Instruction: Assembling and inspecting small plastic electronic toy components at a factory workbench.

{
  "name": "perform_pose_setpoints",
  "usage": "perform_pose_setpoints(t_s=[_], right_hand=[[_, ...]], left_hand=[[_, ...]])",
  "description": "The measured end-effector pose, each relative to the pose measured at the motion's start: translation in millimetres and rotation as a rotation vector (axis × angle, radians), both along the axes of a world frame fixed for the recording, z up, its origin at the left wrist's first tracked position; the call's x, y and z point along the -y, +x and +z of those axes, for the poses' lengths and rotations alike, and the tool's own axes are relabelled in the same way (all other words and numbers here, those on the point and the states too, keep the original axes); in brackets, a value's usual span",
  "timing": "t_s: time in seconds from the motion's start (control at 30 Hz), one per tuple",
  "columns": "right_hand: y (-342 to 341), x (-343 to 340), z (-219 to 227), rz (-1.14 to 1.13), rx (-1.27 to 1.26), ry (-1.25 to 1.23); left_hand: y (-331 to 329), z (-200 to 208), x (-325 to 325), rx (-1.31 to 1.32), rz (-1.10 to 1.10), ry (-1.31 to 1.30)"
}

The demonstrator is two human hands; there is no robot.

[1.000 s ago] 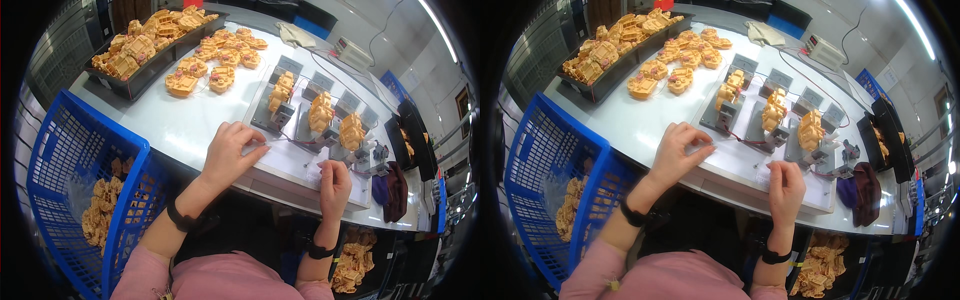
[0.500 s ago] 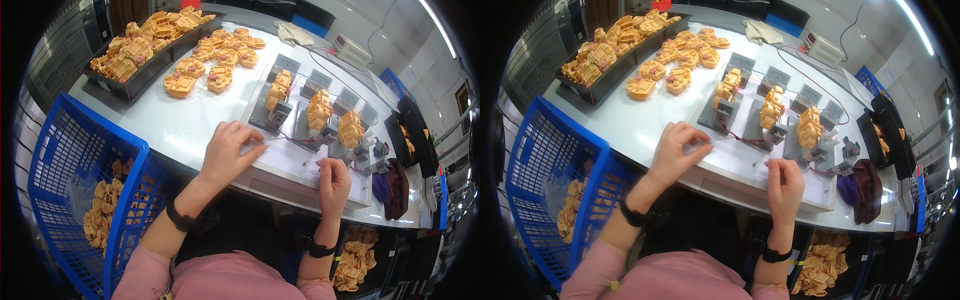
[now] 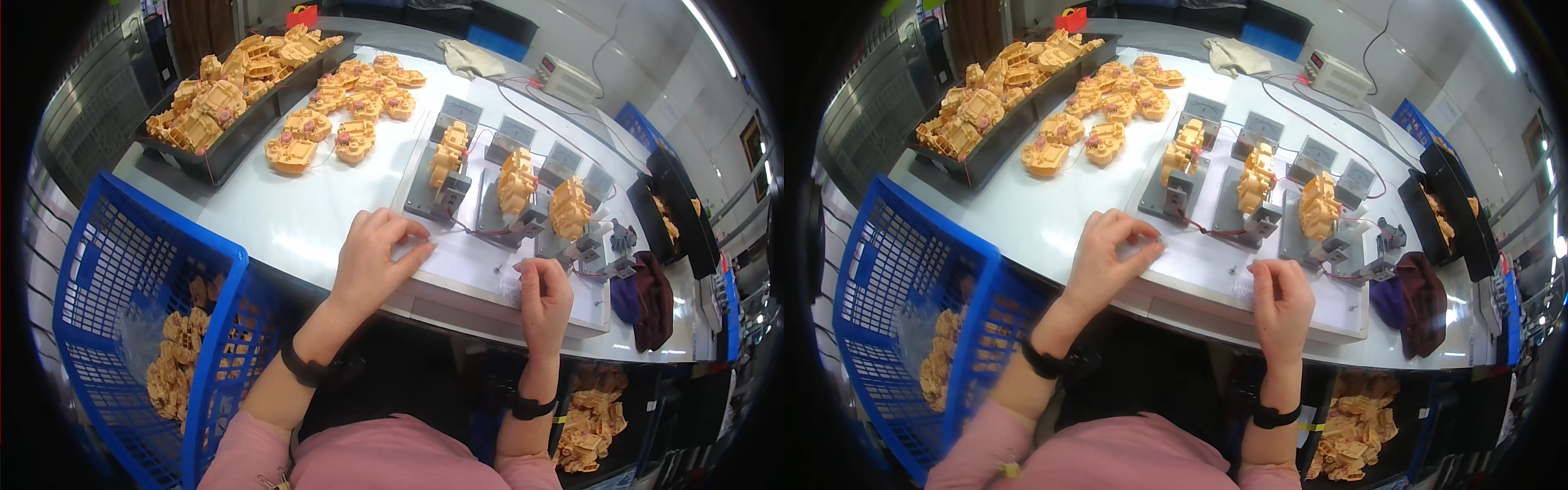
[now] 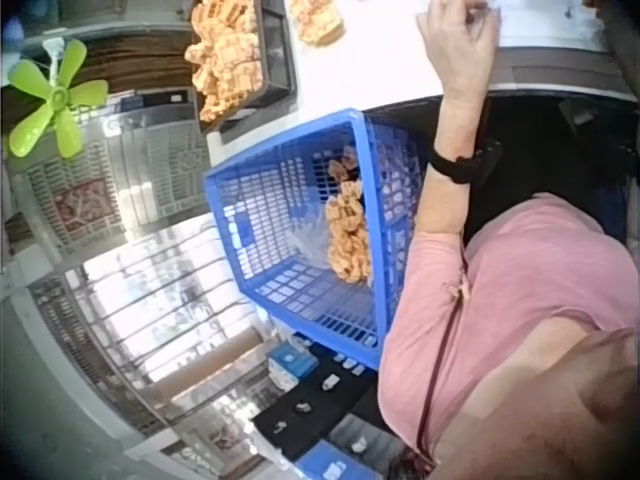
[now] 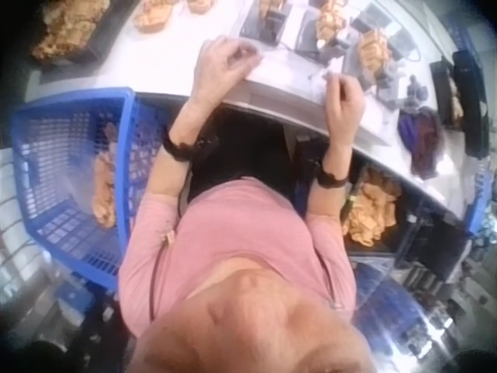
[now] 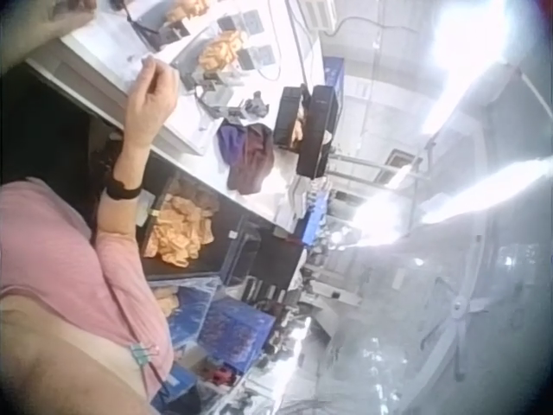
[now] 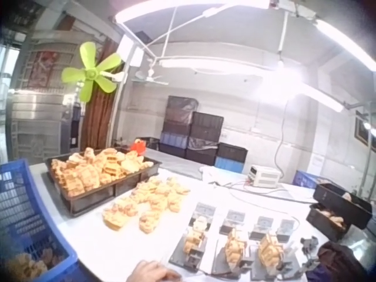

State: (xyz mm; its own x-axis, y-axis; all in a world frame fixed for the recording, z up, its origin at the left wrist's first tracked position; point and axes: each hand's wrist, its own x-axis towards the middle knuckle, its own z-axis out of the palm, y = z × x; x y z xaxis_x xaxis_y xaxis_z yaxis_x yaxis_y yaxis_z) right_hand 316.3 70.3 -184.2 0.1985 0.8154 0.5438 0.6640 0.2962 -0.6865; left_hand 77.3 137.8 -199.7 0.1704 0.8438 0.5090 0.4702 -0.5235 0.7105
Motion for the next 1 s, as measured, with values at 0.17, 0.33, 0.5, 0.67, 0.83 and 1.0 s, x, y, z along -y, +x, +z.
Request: perform_pose_setpoints(t_s=[0.17,0.33,0.5,0.67,0.83,1.0], right_hand=[[2.8,-2.5,-6.3,-0.01,0.011,0.033],[0.3,-0.4,0.3,-0.036,0.014,-0.007],[0.3,-1.7,-2.3,-0.045,-0.009,0.013],[-3.3,-2.1,1.0,-0.044,0.01,0.019],[-2.9,-2.0,1.3,-0.047,0.031,0.026],[-5.7,-1.6,3.1,-0.043,0.028,0.015]], left_hand=[[0.4,-2.3,-0.5,-0.013,-0.01,0.025],[2.8,-0.4,0.4,0.01,-0.019,-0.01],[3.7,-2.2,-0.2,-0.017,-0.027,0.009],[2.5,-1.8,-0.9,-0.013,-0.034,-0.002],[2.8,-1.4,-0.9,-0.012,-0.038,-0.005],[1.8,2.6,0.5,-0.025,-0.024,0.005]])
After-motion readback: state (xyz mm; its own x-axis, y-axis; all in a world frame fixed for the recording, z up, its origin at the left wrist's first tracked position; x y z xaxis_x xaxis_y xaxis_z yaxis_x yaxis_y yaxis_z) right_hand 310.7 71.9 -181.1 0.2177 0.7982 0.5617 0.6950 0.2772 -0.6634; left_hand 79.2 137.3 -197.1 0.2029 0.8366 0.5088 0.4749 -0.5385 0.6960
